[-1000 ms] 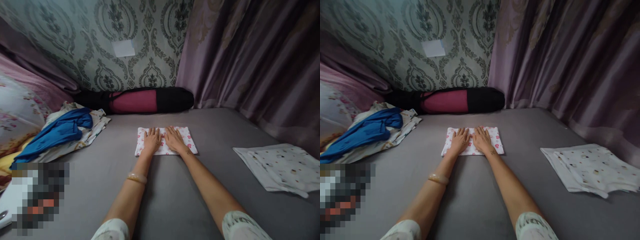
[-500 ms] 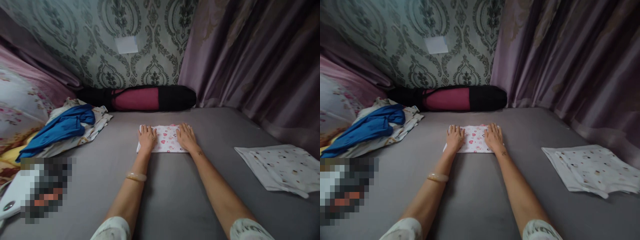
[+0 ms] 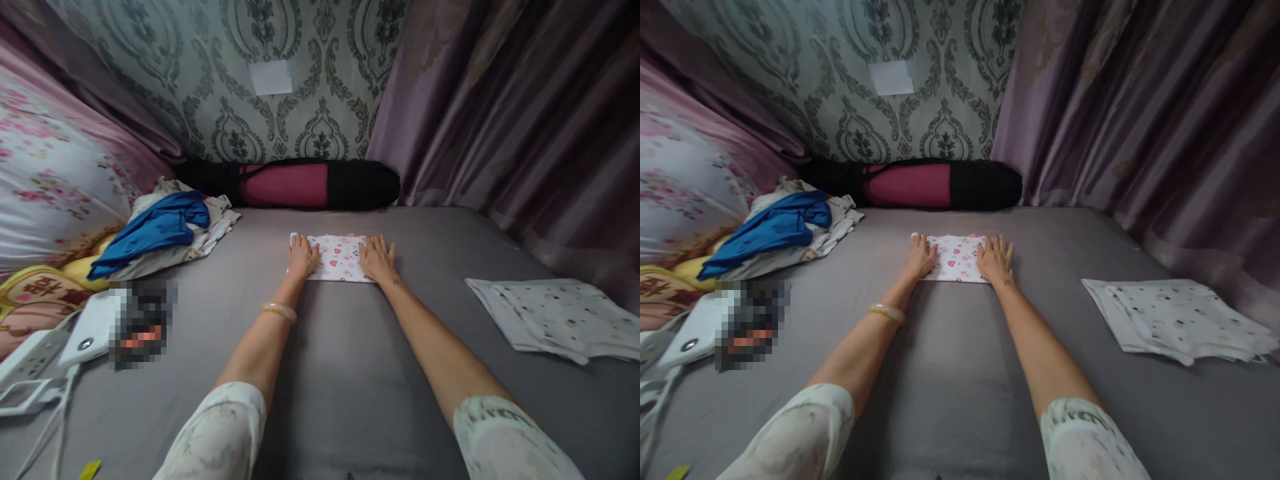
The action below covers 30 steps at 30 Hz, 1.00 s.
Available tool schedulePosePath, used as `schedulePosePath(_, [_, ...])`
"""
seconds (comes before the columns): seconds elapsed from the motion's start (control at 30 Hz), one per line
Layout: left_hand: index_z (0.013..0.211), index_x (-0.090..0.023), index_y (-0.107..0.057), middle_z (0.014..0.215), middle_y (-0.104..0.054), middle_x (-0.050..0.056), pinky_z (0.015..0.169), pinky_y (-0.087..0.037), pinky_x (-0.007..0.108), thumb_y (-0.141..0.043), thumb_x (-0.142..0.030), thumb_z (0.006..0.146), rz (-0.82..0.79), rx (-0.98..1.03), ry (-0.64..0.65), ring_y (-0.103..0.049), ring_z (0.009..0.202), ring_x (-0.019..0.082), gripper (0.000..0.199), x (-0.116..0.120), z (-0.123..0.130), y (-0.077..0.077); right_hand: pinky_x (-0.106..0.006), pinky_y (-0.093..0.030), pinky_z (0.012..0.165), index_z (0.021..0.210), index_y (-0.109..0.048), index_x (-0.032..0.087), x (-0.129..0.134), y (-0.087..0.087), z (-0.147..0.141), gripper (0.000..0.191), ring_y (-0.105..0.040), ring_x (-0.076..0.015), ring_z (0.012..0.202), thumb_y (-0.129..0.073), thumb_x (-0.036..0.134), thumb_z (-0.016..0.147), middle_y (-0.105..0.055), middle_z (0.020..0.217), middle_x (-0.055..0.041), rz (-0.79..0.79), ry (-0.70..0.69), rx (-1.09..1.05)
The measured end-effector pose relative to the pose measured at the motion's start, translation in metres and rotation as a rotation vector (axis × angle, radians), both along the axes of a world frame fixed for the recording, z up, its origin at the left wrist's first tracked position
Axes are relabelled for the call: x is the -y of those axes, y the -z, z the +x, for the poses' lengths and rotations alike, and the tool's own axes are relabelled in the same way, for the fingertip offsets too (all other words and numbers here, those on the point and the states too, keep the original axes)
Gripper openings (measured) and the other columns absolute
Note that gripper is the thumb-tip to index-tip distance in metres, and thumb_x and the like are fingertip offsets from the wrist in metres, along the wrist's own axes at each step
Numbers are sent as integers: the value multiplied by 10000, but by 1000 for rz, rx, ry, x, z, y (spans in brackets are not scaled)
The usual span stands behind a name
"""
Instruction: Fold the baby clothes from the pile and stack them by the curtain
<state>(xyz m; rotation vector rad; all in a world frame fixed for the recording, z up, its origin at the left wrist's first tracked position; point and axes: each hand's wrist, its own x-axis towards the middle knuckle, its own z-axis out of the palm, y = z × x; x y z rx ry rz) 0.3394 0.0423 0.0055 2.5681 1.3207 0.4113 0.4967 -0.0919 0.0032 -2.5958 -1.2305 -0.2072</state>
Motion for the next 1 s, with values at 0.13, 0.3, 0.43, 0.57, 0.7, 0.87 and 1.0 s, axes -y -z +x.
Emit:
schedulePosePath(0.13, [1438,-57,-362,1562,-261,163,1164,-183,496,-316,-363,932,29,-29,13,-174,1460,292,593,15,-9,-5,-516,-66,1149,1454,-382,92,-17,-3,-39,573,-176,-283,1445,-226,393,992,-304,1543,-159,15,-112,-5])
schedulePosePath(0.3, [1452,-48,-352,1538,-309,175,1168,-167,486,-271,-381,957,35,-66,-8,-224,1444,305,603,37,-12,1,-512,-111,1142,1465,-368,123,-27,3,-68,563,-194,-283,1439,-241,398,990,-266,1560,-149,-55,-169,-56])
schedulePosePath(0.43, [1470,-43,-322,1545,-293,173,1173,-159,469,-254,-393,969,28,-51,-6,-216,1446,309,615,38,-12,8,-521,-130,1137,1473,-351,125,-25,4,-65,565,-199,-287,1437,-233,396,991,-246,1567,-149,-82,-173,-54])
schedulePosePath(0.57, [1417,-58,-403,1514,-359,176,1154,-224,459,-292,-361,969,-1,23,-12,-279,1422,299,553,32,-13,2,-542,-144,1130,1467,-361,128,-29,0,-64,557,-205,-298,1435,-236,385,989,-253,1564,-154,-117,-165,-78])
schedulePosePath(0.7, [1208,-116,-569,1270,-613,154,1063,-370,387,-246,-273,982,-58,159,-59,-521,1239,239,425,24,-17,-9,-546,-114,1137,1463,-363,107,-47,-4,-72,564,-179,-298,1444,-222,381,990,-255,1560,-171,-81,-176,-61])
schedulePosePath(0.87, [1308,-110,-493,1372,-544,147,1131,-281,413,-243,-204,963,-59,306,-201,-431,1333,228,437,13,-24,-20,-514,-94,1149,1473,-346,105,-65,1,-81,573,-171,-277,1447,-220,390,991,-237,1570,-149,-90,-215,-62])
schedulePosePath(1.0, [1452,-81,-313,1543,-315,146,1187,-136,449,-199,-246,970,145,528,-411,-173,1466,213,521,9,-29,-31,-518,-97,1144,1469,-354,109,-68,2,-80,572,-174,-276,1444,-219,400,995,-240,1570,-147,-124,-204,-80])
